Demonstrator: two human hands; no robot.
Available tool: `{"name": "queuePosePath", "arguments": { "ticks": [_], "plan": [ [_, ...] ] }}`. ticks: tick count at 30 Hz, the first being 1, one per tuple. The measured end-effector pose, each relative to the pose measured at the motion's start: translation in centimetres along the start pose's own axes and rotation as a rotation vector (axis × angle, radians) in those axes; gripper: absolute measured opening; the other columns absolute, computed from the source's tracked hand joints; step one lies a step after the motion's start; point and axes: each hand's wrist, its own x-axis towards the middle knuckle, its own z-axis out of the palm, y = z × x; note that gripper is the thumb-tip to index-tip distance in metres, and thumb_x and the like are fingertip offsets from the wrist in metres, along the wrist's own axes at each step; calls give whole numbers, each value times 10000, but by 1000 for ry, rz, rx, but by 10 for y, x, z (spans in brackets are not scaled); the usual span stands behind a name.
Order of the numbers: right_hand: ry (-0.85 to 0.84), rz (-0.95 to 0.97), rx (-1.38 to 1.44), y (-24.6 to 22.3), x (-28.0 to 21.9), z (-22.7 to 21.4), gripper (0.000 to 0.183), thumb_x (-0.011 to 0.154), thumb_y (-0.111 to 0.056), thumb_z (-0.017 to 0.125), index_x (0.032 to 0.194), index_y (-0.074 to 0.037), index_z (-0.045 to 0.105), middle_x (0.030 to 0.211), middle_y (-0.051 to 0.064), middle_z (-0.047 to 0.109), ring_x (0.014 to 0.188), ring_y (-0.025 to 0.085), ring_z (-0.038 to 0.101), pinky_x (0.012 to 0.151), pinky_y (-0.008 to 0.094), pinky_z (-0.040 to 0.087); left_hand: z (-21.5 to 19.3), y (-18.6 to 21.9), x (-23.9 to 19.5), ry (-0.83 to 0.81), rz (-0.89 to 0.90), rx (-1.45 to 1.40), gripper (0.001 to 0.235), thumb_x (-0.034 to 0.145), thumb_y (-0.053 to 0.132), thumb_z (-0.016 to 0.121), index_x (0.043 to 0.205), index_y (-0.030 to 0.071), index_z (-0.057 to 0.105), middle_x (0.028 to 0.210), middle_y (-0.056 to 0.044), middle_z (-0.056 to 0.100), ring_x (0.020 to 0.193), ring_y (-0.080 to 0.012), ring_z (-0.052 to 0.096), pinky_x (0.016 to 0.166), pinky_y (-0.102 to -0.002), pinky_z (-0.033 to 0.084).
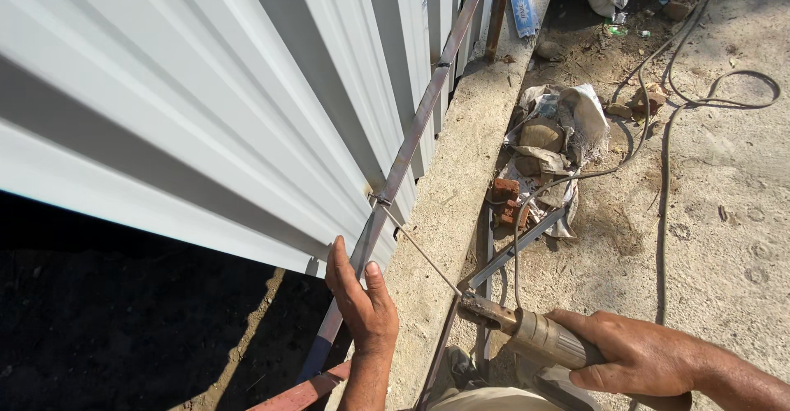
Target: The person welds a metal strip to a corrugated metal fence using a welding electrode holder.
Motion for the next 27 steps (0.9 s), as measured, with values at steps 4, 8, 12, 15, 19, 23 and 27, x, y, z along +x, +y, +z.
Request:
{"name": "queuePosePath", "arguments": {
  "ticks": [4,8,12,15,19,23,27],
  "plan": [
    [1,64,-41,-5,2,4,874,831,-761,557,1523,-364,201,1118,-31,612,1043,149,668,900,297,504,8,-6,0,-4,20,2,543,1033,341,396,1448,-9,374,1455,-259,426,1371,-383,399,1137,-466,340],
    [30,70,-25,-32,-5,1,766,828,-703,590,1460,-387,294,1048,-35,655,958,141,686,840,300,519,9,-2,6,-43,11,-23,644,1027,467,321,1458,-11,356,1478,-255,409,1405,-397,356,1163,-504,285],
    [42,58,23,-46,-9,1,644,849,-625,619,1386,-371,369,968,-26,647,867,152,676,785,307,513,10,-1,13,-37,60,-20,701,1028,518,263,1462,-26,349,1490,-254,394,1412,-389,350,1183,-500,273],
    [39,59,9,-45,-8,5,668,858,-633,615,1407,-364,345,1013,-20,645,918,159,677,809,315,515,10,1,18,-30,65,-27,729,1023,549,246,1461,-25,352,1491,-256,389,1418,-390,345,1185,-503,270],
    [21,100,-54,-46,-9,10,753,859,-699,573,1473,-406,249,1056,-16,633,976,173,668,841,331,505,8,1,18,-31,83,-38,730,1026,543,247,1457,-38,347,1488,-262,386,1413,-391,351,1186,-501,273],
    [19,122,-58,-49,-9,10,745,862,-697,590,1467,-415,258,1043,-28,631,965,160,674,832,319,508,8,-2,18,-45,80,-34,722,1026,537,248,1461,-31,347,1488,-260,393,1414,-392,349,1183,-498,269],
    [33,88,-41,-50,-10,8,751,859,-676,607,1468,-392,270,1036,-21,637,957,163,666,835,312,501,9,-3,18,-41,85,-37,717,1029,531,249,1463,-32,339,1491,-253,392,1409,-392,352,1181,-505,275]
  ]
}}
